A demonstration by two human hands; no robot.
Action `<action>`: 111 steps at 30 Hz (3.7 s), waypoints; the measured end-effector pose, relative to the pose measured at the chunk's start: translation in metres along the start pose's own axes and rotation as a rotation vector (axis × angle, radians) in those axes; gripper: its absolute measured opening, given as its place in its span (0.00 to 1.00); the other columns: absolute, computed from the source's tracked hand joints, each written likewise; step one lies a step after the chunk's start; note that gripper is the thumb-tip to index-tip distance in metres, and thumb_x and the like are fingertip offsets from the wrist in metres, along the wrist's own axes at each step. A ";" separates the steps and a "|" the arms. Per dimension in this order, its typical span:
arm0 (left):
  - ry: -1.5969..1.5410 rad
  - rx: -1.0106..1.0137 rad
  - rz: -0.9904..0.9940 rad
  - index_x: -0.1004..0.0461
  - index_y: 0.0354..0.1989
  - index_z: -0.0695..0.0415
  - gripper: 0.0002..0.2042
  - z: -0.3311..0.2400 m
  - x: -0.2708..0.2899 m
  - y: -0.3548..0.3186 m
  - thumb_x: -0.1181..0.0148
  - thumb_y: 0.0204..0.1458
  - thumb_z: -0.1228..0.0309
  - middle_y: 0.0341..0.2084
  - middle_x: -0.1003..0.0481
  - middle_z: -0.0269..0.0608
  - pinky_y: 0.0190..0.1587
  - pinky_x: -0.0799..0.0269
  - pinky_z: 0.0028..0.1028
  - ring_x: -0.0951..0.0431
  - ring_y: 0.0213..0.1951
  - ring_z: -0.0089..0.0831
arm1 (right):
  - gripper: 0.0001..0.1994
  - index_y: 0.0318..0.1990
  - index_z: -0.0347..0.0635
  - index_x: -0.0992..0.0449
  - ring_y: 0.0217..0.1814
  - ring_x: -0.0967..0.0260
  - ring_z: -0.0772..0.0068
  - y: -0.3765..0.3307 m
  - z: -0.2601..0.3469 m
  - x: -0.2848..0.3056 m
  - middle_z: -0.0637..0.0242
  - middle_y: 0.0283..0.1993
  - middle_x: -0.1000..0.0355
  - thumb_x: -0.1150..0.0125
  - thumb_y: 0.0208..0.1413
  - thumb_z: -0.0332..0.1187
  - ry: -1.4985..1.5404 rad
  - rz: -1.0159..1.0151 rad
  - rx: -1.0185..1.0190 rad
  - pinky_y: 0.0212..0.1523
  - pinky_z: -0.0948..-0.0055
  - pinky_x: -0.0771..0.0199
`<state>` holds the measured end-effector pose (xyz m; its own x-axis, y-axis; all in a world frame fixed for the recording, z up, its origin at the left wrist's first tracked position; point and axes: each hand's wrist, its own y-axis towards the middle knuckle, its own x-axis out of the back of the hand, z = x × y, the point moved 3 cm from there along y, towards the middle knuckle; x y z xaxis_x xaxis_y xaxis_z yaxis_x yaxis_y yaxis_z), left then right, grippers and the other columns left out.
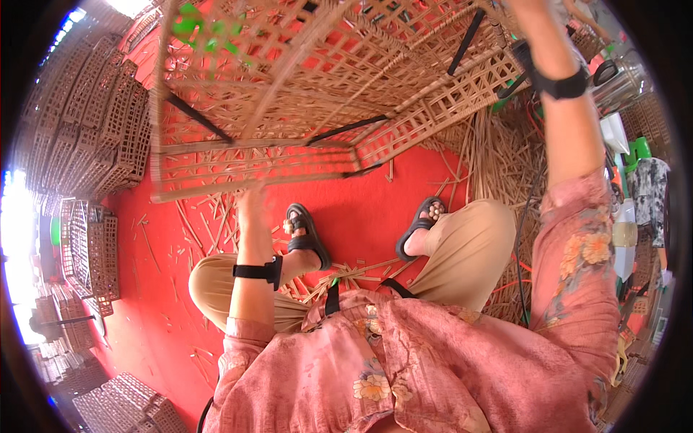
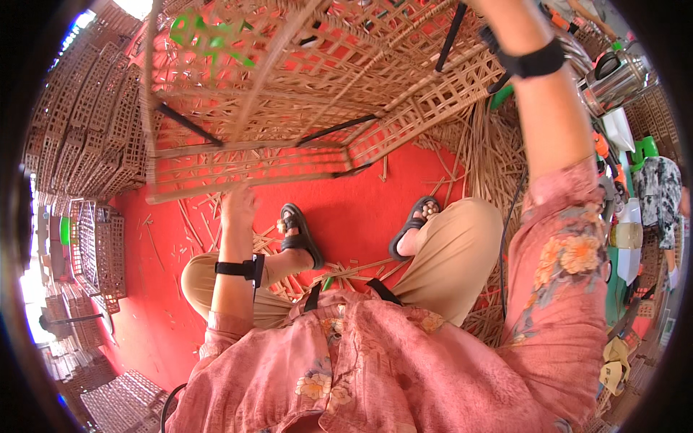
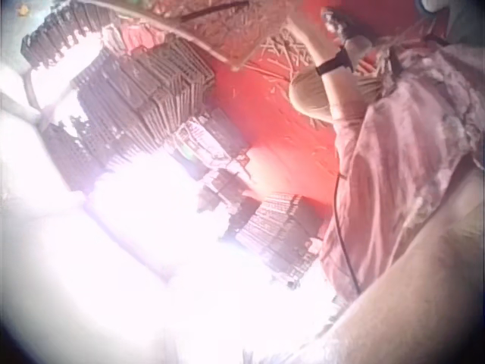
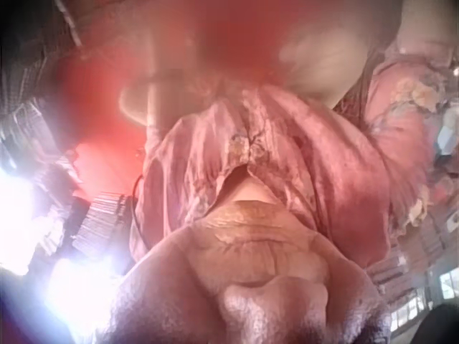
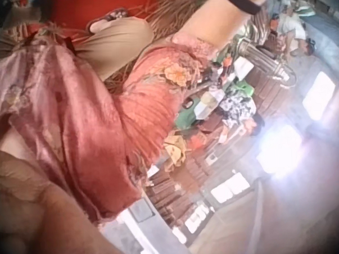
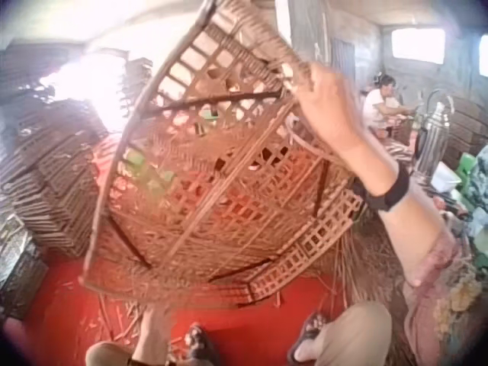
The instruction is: The recorder is weaving bamboo or wicker strips to assemble or reinforce a piece of furniture, using manual weaving and a pneumatic nail gun.
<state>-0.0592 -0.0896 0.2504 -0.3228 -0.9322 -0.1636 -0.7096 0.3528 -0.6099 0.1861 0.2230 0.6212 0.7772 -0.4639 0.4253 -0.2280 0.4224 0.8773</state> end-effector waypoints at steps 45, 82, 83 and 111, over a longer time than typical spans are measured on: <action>1.371 -1.399 -0.204 0.37 0.58 0.50 0.24 -0.143 -0.024 -0.128 0.61 0.58 0.50 0.59 0.40 0.36 0.58 0.51 0.46 0.44 0.61 0.39 | 0.25 0.49 0.40 0.34 0.37 0.36 0.63 -0.275 -0.019 -0.004 0.58 0.38 0.36 0.53 0.56 0.53 1.182 0.007 -1.805 0.40 0.63 0.33; 1.283 -1.565 0.016 0.34 0.54 0.56 0.22 -0.114 -0.054 -0.177 0.57 0.58 0.55 0.56 0.37 0.43 0.57 0.49 0.44 0.41 0.58 0.44 | 0.13 0.47 0.46 0.34 0.41 0.31 0.67 -0.272 0.018 0.060 0.66 0.38 0.30 0.56 0.61 0.43 1.655 -0.497 -1.678 0.46 0.56 0.29; 1.290 -1.567 -0.006 0.34 0.54 0.56 0.22 -0.115 -0.054 -0.175 0.56 0.57 0.55 0.55 0.36 0.41 0.57 0.48 0.43 0.40 0.57 0.43 | 0.14 0.48 0.47 0.34 0.43 0.30 0.69 -0.275 0.016 0.056 0.68 0.40 0.29 0.54 0.61 0.43 1.523 -0.443 -1.732 0.47 0.57 0.31; -0.300 -1.293 1.577 0.32 0.52 0.48 0.21 -0.154 -0.032 -0.433 0.49 0.53 0.52 0.54 0.35 0.44 0.60 0.63 0.57 0.53 0.63 0.45 | 0.18 0.47 0.50 0.34 0.41 0.30 0.73 -0.270 0.005 0.024 0.70 0.42 0.28 0.54 0.58 0.51 1.436 -0.142 -1.452 0.40 0.66 0.35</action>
<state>0.1622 -0.1998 0.6395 -0.9707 0.2315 -0.0636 0.0373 0.4070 0.9127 0.2638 0.0942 0.3959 0.7170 -0.0301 -0.6964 -0.1640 0.9637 -0.2106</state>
